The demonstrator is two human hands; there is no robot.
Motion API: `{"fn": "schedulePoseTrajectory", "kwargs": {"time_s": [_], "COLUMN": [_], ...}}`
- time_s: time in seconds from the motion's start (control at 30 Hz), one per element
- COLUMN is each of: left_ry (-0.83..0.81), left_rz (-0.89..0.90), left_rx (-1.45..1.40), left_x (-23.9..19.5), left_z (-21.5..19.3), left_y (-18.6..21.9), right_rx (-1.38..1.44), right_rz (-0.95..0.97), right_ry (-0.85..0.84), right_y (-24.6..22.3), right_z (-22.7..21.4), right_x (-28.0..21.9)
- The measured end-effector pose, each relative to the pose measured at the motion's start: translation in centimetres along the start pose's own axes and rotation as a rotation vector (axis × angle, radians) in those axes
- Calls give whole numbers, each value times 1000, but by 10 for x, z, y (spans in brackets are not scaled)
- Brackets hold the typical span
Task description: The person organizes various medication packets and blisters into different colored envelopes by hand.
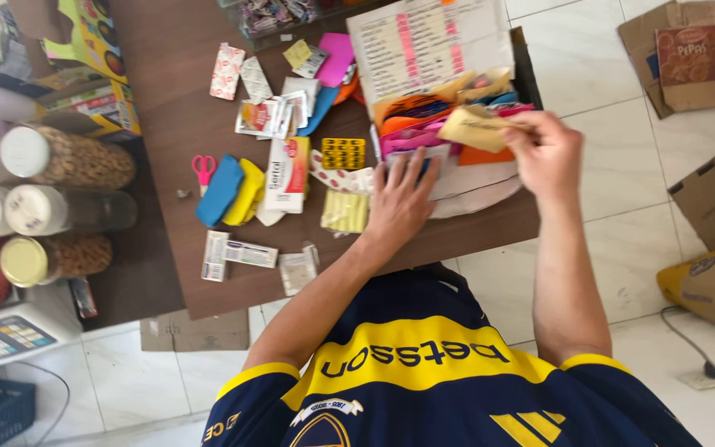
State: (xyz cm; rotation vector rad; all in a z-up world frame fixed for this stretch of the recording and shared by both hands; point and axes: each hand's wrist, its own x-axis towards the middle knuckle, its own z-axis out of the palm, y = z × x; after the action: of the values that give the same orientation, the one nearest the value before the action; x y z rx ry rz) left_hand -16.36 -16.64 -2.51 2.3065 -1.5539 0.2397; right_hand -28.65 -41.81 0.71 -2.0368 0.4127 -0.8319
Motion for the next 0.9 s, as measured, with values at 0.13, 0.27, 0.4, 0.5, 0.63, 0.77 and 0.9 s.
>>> {"fn": "schedulePoseTrajectory", "kwargs": {"time_s": [0.13,0.27,0.4,0.5,0.63,0.77,0.9], "left_ry": [33,69,96,118,121,173,185], "left_rz": [-86,-104,-112,-138,-169,-186,-207], "left_rx": [36,86,144,136,151,176,185], "left_x": [5,3,0,1,4,7,10], "left_z": [15,30,35,37,37,38,38], "left_y": [13,19,23,24,27,30,31], "right_rx": [-99,-92,-227,-324,-459,-488,-520], "right_rz": [-160,-229,-333,-396,-447,-521,-559], "right_ry": [-95,-201,-328,-402,-390,-339,-309], "right_y": [10,14,17,32,53,69,77], "right_z": [6,10,15,18,24,28,28], "right_x": [23,38,44,44,39,37,35]}}
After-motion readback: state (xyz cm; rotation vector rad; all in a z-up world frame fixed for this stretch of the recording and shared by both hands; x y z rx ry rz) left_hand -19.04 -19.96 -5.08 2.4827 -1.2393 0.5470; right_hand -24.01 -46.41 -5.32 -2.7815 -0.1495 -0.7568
